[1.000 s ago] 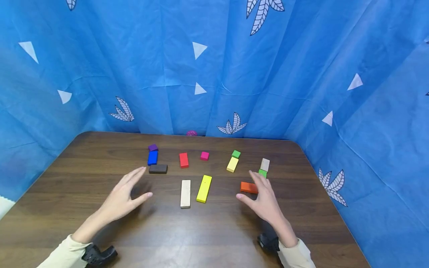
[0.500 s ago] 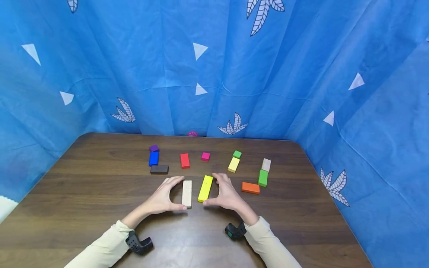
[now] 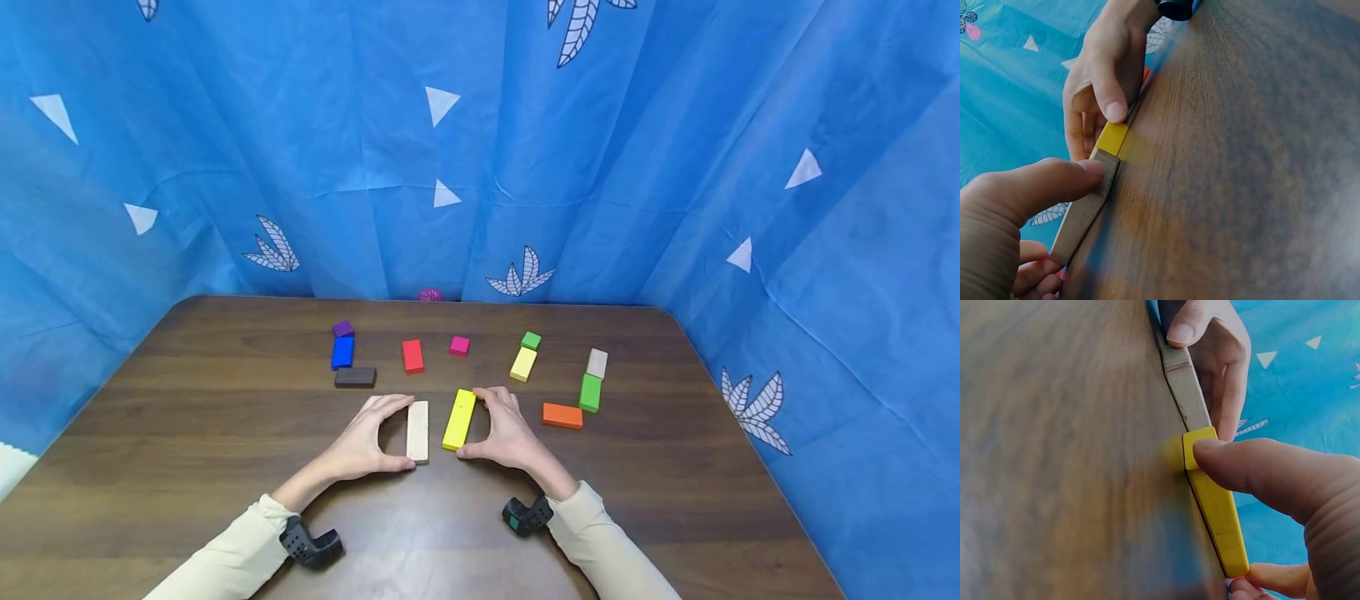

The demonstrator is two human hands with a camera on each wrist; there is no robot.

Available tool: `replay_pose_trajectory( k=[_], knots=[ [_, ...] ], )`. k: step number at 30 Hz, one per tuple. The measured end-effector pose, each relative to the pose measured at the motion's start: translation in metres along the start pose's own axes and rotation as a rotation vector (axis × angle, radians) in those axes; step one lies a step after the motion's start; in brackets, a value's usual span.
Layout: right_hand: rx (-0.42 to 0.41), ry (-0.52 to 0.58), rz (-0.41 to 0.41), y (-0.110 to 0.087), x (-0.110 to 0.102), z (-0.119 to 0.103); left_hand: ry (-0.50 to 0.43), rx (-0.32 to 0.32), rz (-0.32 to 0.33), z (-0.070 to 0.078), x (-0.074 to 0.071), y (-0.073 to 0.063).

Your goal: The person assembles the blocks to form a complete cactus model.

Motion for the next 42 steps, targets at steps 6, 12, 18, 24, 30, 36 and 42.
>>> replay_pose_trajectory(
  k=[6,12,18,24,30,36,42],
  knots=[
    [0.022,0.011,0.009,-0.003,0.0,0.0,-0.023,-0.011,0.015,0.003,0.0,-0.004],
    [0.02,0.03,0.03,-0.004,-0.003,0.001,-0.028,0.018,-0.01,0.018,0.003,-0.013],
    [-0.008,0.05,0.033,-0.001,-0.009,0.003,-0.033,0.037,-0.032,0.04,0.013,-0.031],
    [-0.066,0.042,0.019,0.002,-0.01,-0.002,-0.011,0.059,-0.054,0.054,0.025,-0.052],
    [-0.143,0.039,-0.016,0.002,-0.004,-0.012,-0.015,0.051,-0.065,0.059,0.033,-0.062],
    [-0.211,0.042,-0.044,0.001,0.003,-0.023,-0.001,0.063,-0.069,0.059,0.034,-0.064],
    [-0.225,0.049,-0.095,0.001,0.004,-0.023,0.022,0.082,-0.094,0.059,0.035,-0.063]
  ],
)
Point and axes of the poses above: each hand's wrist, its own y-axis towards the middle knuckle, its own x-axis out of the palm, z = x × y, the point moved 5 cm from there along y, towards the middle knuckle, and after that the axes turned 9 degrees about -y, right-handed, at the moved point
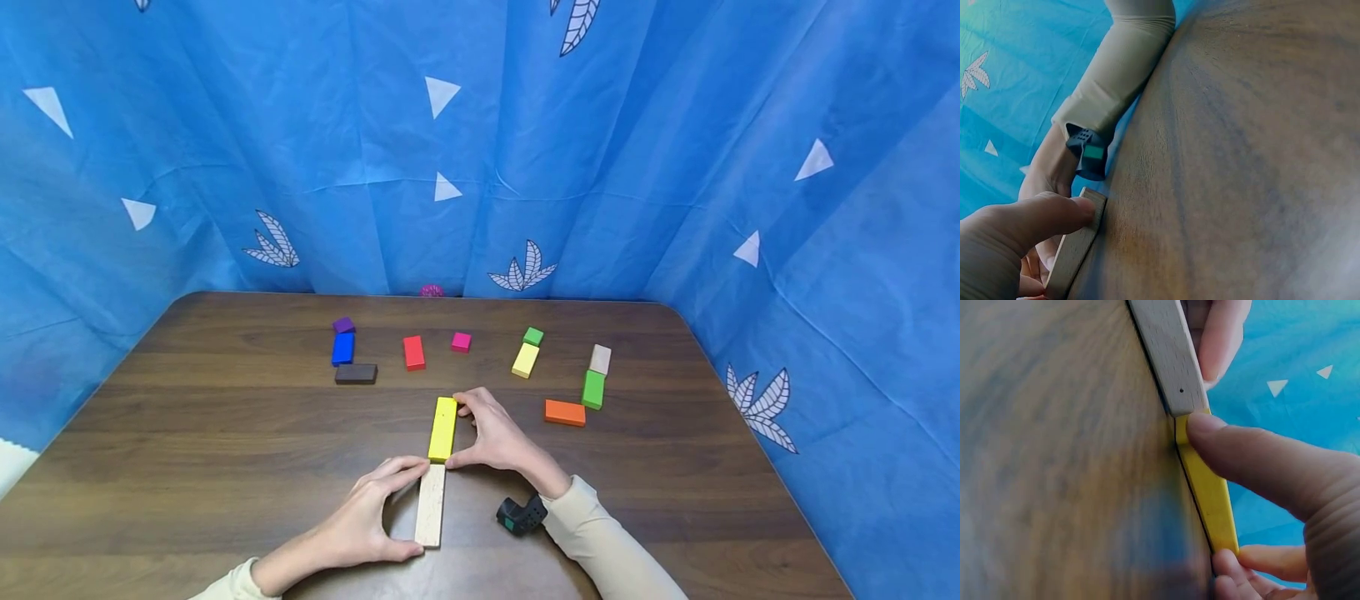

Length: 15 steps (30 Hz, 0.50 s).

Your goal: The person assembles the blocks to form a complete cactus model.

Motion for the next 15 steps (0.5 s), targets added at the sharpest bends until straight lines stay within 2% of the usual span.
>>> replay_pose_trajectory(
  k=[6,15],
  knots=[
    [-0.001,0.044,-0.033,-0.0003,-0.0014,0.0049,-0.024,0.019,0.001,-0.0004,-0.0001,0.0006],
    [0.001,0.005,-0.024,0.0006,0.0018,0.0006,-0.038,0.047,0.023,-0.0005,-0.0007,-0.0005]
  ],
)
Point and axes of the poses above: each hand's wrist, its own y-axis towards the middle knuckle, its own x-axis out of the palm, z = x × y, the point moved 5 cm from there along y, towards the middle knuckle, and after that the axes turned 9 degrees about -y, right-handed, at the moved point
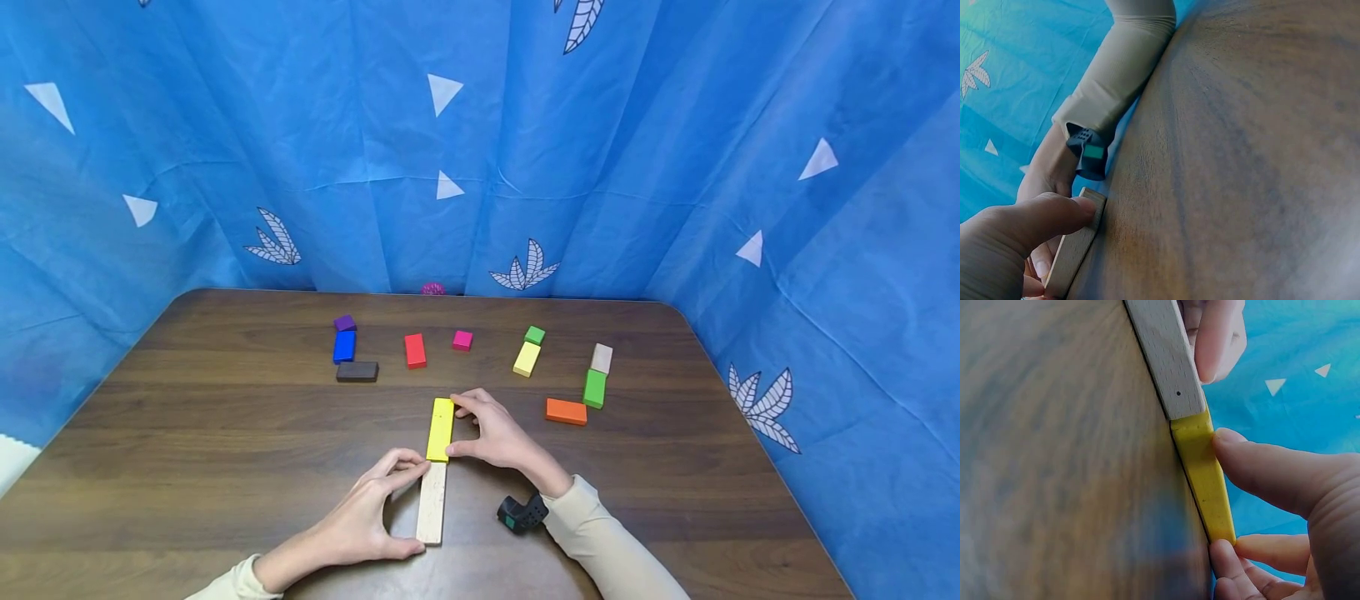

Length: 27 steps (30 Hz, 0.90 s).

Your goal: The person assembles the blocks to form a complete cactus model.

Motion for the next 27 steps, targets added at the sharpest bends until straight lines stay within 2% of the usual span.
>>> replay_pose_trajectory(
  k=[22,27],
  knots=[
    [-0.01,-0.022,-0.005,-0.0004,0.0031,-0.0021,-0.006,0.037,0.009,-0.0016,0.0003,-0.0007],
    [-0.008,-0.021,-0.002,-0.0006,0.003,-0.0017,-0.007,0.022,0.003,-0.0017,0.0002,-0.0009]
  ],
)
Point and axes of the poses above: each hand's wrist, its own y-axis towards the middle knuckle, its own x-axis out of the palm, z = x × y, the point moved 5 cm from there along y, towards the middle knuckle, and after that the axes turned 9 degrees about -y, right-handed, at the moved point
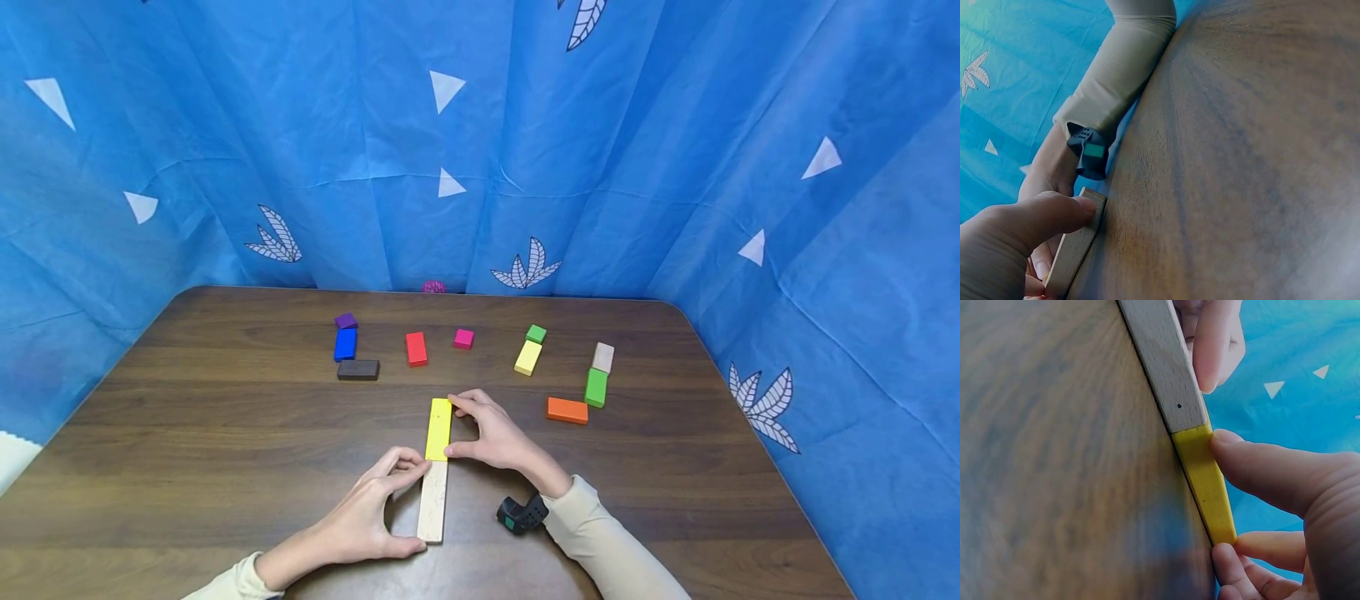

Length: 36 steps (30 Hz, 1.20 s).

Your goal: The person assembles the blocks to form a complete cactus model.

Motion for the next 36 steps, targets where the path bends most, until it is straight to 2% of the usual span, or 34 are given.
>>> replay_pose_trajectory(
  k=[4,7,9,12,14,17,22,28,36],
  knots=[
    [-0.001,0.031,-0.023,0.0,-0.003,0.0,0.004,-0.014,-0.009,0.002,-0.001,0.0],
    [0.001,0.089,-0.024,0.001,-0.009,0.002,0.009,0.004,0.007,0.004,-0.004,0.002],
    [0.014,0.118,0.002,0.004,-0.015,0.004,0.029,0.025,0.03,0.004,-0.007,0.005],
    [0.086,0.126,0.078,0.014,-0.026,0.009,0.077,0.054,0.046,0.001,-0.011,0.012],
    [0.157,0.115,0.139,0.024,-0.033,0.012,0.121,0.055,0.023,-0.004,-0.012,0.017],
    [0.26,0.095,0.211,0.042,-0.041,0.017,0.176,0.037,-0.048,-0.013,-0.01,0.024],
    [0.354,0.03,0.257,0.073,-0.047,0.025,0.238,0.013,-0.133,-0.021,-0.007,0.026],
    [0.439,-0.024,0.242,0.096,-0.044,0.039,0.262,0.013,-0.144,-0.022,-0.007,0.024],
    [0.458,-0.07,0.243,0.106,-0.041,0.048,0.262,0.009,-0.143,-0.022,-0.006,0.024]
  ],
)
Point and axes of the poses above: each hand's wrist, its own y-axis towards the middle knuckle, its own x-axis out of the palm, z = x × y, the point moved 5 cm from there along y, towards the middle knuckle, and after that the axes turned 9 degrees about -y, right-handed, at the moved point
